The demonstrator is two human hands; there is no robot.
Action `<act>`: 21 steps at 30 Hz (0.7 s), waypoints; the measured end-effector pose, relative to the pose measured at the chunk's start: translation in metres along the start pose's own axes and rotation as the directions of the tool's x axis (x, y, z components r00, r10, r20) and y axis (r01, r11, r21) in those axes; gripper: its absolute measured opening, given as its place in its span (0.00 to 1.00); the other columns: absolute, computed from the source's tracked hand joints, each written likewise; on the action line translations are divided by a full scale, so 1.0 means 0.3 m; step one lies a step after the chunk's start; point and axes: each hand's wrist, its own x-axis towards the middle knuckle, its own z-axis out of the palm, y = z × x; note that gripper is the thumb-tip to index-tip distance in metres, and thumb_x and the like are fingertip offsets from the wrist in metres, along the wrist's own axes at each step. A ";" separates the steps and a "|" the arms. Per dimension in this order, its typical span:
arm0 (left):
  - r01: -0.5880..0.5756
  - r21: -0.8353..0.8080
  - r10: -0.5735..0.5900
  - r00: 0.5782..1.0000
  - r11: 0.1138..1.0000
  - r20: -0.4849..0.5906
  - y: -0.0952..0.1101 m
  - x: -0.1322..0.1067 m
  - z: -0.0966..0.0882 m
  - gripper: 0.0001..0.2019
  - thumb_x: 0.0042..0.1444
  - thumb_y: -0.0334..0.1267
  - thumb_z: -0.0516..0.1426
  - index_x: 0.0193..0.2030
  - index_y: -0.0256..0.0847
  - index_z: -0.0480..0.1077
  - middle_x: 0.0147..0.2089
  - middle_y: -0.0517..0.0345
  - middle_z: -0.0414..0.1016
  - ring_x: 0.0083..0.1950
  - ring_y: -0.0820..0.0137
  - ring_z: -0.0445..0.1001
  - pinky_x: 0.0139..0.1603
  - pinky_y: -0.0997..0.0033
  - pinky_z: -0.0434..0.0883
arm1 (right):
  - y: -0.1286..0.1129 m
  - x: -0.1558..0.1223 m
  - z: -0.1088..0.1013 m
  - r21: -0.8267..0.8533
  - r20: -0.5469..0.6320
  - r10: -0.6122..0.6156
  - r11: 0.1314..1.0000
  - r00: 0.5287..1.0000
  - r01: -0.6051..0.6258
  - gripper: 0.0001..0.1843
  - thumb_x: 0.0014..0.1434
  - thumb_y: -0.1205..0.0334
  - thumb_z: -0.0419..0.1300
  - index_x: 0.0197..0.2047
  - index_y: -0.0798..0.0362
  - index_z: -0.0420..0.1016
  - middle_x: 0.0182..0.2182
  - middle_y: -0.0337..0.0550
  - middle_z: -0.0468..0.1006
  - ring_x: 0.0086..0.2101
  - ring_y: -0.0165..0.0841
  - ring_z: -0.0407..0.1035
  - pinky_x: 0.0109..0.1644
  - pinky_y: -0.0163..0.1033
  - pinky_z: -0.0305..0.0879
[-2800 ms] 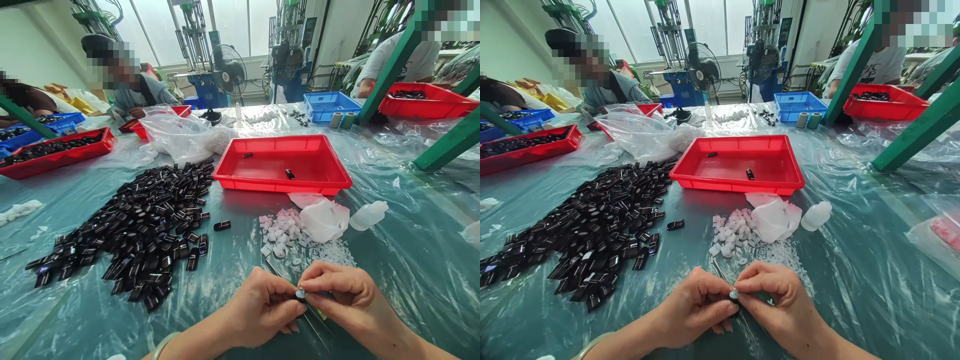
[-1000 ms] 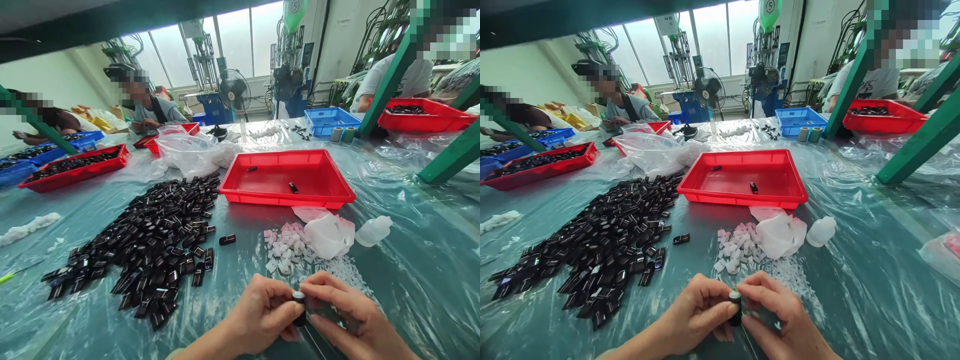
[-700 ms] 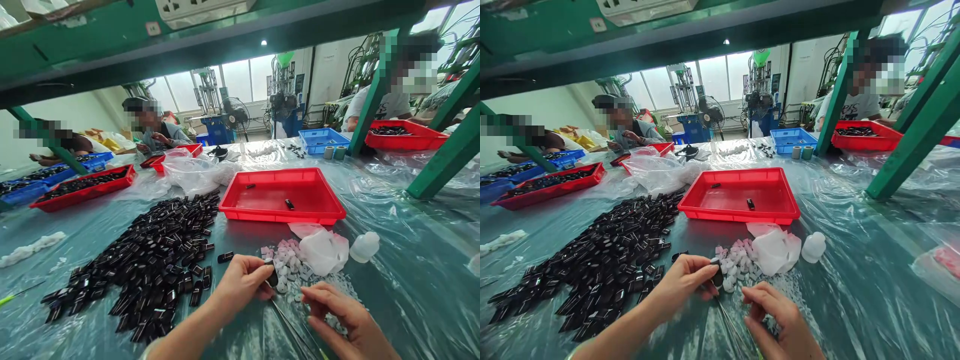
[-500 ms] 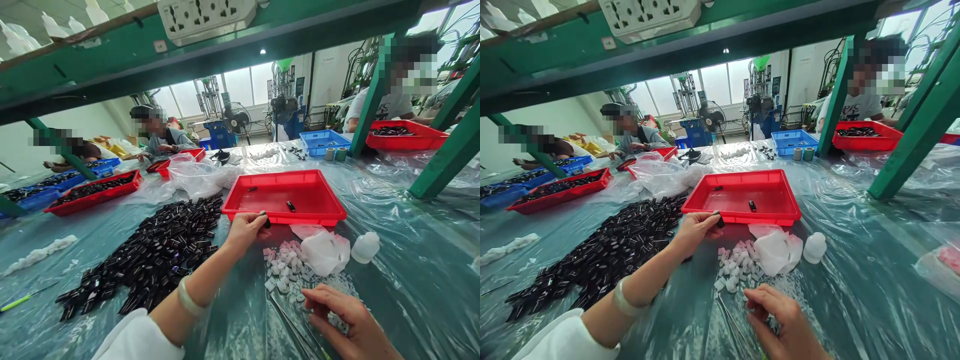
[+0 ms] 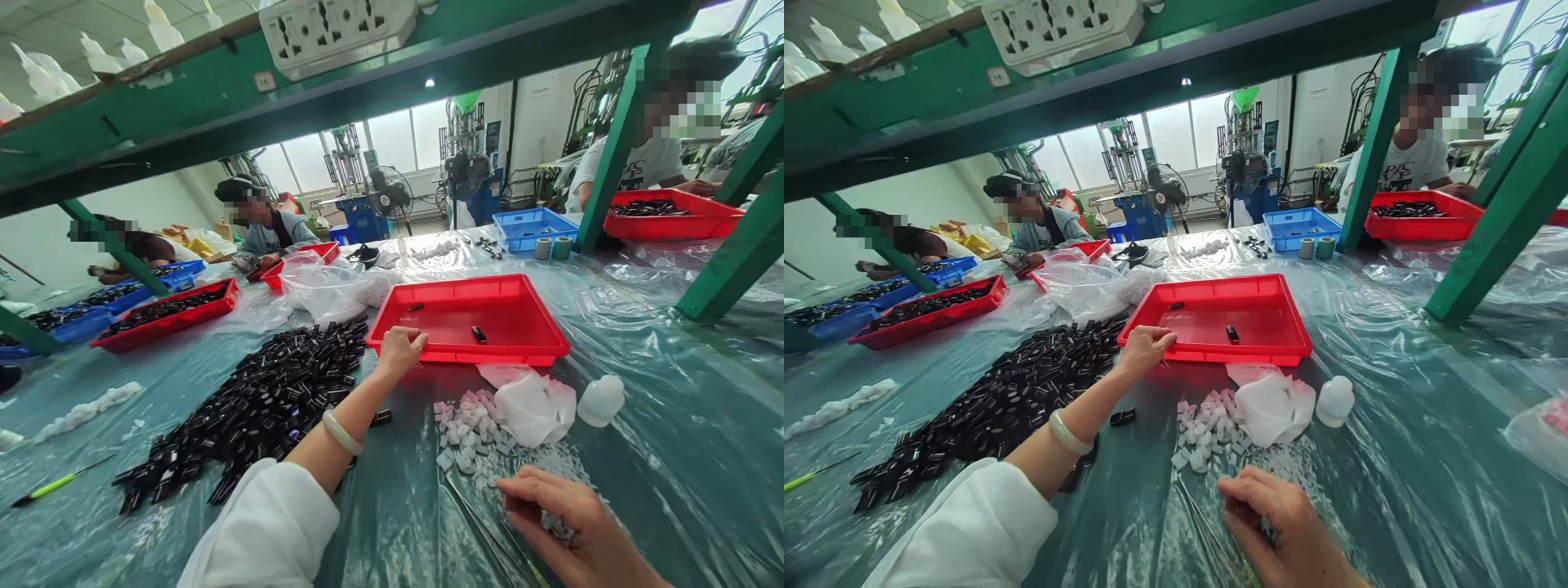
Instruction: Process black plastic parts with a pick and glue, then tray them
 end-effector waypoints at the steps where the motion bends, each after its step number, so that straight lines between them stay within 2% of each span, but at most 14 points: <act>1: -0.013 0.031 0.014 1.000 0.999 -0.015 0.003 -0.008 -0.007 0.15 0.55 0.46 0.54 0.32 0.34 0.70 0.28 0.61 0.74 0.27 0.74 0.72 0.32 0.68 0.72 | -0.001 0.000 0.000 -0.006 -0.009 -0.007 1.000 1.000 0.007 0.07 0.59 0.67 0.51 0.39 0.54 0.69 0.27 0.38 0.71 0.26 0.26 0.67 0.30 0.29 0.65; 4: -0.051 0.113 0.059 0.996 0.992 -0.066 0.010 -0.052 -0.036 0.15 0.55 0.44 0.54 0.42 0.35 0.69 0.40 0.53 0.76 0.35 0.71 0.73 0.40 0.64 0.72 | -0.004 0.002 -0.002 -0.020 -0.022 -0.019 1.000 1.000 0.018 0.07 0.60 0.67 0.51 0.40 0.53 0.70 0.26 0.38 0.71 0.26 0.26 0.67 0.30 0.29 0.65; 6: -0.076 0.167 0.090 0.993 0.983 -0.077 0.005 -0.099 -0.064 0.15 0.56 0.43 0.53 0.46 0.36 0.68 0.43 0.52 0.75 0.37 0.70 0.73 0.42 0.63 0.71 | -0.006 0.005 -0.004 -0.017 -0.021 -0.019 1.000 1.000 0.019 0.07 0.60 0.67 0.52 0.40 0.52 0.69 0.26 0.37 0.71 0.26 0.25 0.67 0.30 0.28 0.65; 8: -0.100 0.228 0.115 0.992 0.969 -0.052 -0.013 -0.156 -0.093 0.13 0.56 0.40 0.52 0.44 0.36 0.69 0.40 0.53 0.76 0.37 0.69 0.73 0.42 0.63 0.69 | -0.008 0.007 -0.005 -0.016 -0.025 -0.020 1.000 0.999 0.019 0.07 0.60 0.67 0.52 0.40 0.52 0.69 0.26 0.36 0.70 0.26 0.25 0.66 0.30 0.28 0.65; 11: -0.126 0.318 0.118 0.992 0.940 0.045 -0.062 -0.245 -0.129 0.09 0.52 0.35 0.52 0.34 0.37 0.73 0.33 0.54 0.76 0.34 0.67 0.72 0.42 0.63 0.68 | -0.012 0.007 -0.003 -0.027 -0.047 -0.024 0.999 0.999 0.023 0.06 0.60 0.67 0.53 0.39 0.51 0.70 0.26 0.36 0.70 0.26 0.25 0.66 0.30 0.28 0.65; 15: -0.110 0.386 0.056 0.987 0.916 0.149 -0.132 -0.339 -0.136 0.08 0.45 0.28 0.52 0.28 0.39 0.72 0.34 0.52 0.73 0.38 0.62 0.72 0.41 0.63 0.67 | -0.020 0.003 0.000 -0.037 -0.064 -0.038 0.999 0.997 0.036 0.07 0.59 0.67 0.52 0.39 0.52 0.70 0.26 0.37 0.71 0.26 0.26 0.67 0.29 0.29 0.65; 19: -0.037 0.316 -0.005 0.991 0.948 0.132 -0.148 -0.369 -0.114 0.09 0.47 0.27 0.49 0.28 0.38 0.70 0.40 0.47 0.70 0.46 0.57 0.69 0.45 0.58 0.66 | -0.027 0.004 -0.002 -0.046 -0.080 -0.037 0.998 0.996 0.033 0.08 0.60 0.67 0.51 0.39 0.53 0.71 0.25 0.38 0.71 0.25 0.27 0.67 0.29 0.30 0.66; 21: 0.018 0.200 -0.048 0.988 0.980 0.149 -0.127 -0.368 -0.106 0.08 0.49 0.30 0.49 0.30 0.38 0.70 0.38 0.48 0.71 0.45 0.58 0.70 0.45 0.59 0.66 | -0.028 0.006 -0.006 -0.039 -0.098 -0.036 0.999 0.995 0.033 0.08 0.59 0.67 0.52 0.40 0.52 0.71 0.26 0.38 0.71 0.25 0.27 0.67 0.29 0.30 0.66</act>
